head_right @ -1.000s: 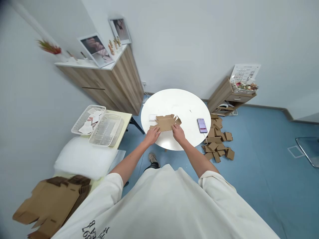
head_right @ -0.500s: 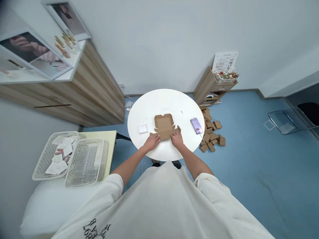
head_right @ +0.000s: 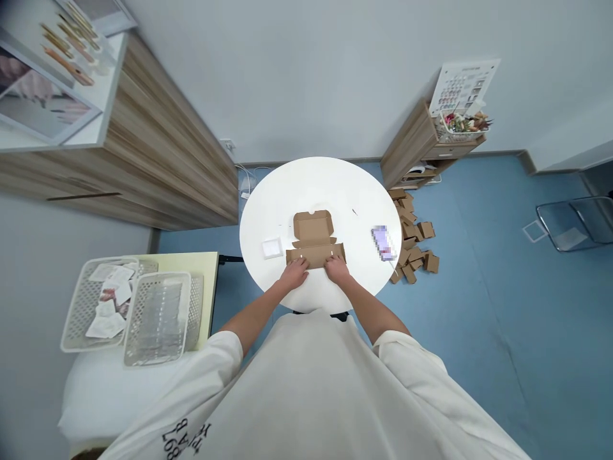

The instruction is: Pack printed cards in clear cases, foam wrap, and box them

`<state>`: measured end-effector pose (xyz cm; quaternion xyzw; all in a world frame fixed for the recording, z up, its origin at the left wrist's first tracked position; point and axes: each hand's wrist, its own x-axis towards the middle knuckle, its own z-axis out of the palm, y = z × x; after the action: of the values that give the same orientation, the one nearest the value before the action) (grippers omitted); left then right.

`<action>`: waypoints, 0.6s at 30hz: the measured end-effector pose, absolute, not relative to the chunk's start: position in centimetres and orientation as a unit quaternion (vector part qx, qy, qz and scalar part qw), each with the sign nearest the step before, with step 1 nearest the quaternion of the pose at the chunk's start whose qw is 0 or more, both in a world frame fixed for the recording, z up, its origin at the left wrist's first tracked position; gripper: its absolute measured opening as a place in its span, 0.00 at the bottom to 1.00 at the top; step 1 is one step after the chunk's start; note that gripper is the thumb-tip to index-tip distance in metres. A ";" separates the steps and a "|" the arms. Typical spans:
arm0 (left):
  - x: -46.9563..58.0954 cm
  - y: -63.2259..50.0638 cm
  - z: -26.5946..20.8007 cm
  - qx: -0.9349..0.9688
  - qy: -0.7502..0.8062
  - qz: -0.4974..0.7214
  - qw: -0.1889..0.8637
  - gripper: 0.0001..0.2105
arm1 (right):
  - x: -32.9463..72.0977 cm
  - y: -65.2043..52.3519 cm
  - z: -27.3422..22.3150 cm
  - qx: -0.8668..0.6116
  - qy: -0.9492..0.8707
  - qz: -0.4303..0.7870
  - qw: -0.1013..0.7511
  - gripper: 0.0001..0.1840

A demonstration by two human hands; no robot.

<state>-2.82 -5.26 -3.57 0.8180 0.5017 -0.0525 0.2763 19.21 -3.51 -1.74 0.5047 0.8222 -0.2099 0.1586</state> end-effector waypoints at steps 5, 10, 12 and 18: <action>-0.5 -3.0 -3.8 0.809 0.510 -0.042 0.290 0.17 | 19.5 -1.9 -1.7 0.489 0.822 -0.248 0.154 0.15; 0.2 -1.3 -4.0 0.770 0.538 -0.062 0.338 0.18 | 20.1 1.7 -0.9 0.559 0.784 -0.260 0.077 0.17; 0.1 -1.1 -3.9 0.764 0.544 -0.062 0.341 0.22 | 20.4 3.7 -0.9 0.642 0.733 -0.222 0.013 0.18; 0.2 -0.7 -3.2 0.768 0.543 -0.076 0.332 0.33 | 20.5 8.3 -1.7 0.702 0.649 -0.293 0.004 0.20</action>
<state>0.18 -0.75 -3.20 0.7678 0.5431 -0.0756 0.3316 20.48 8.27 -1.66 0.7020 0.6492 -0.2929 0.0038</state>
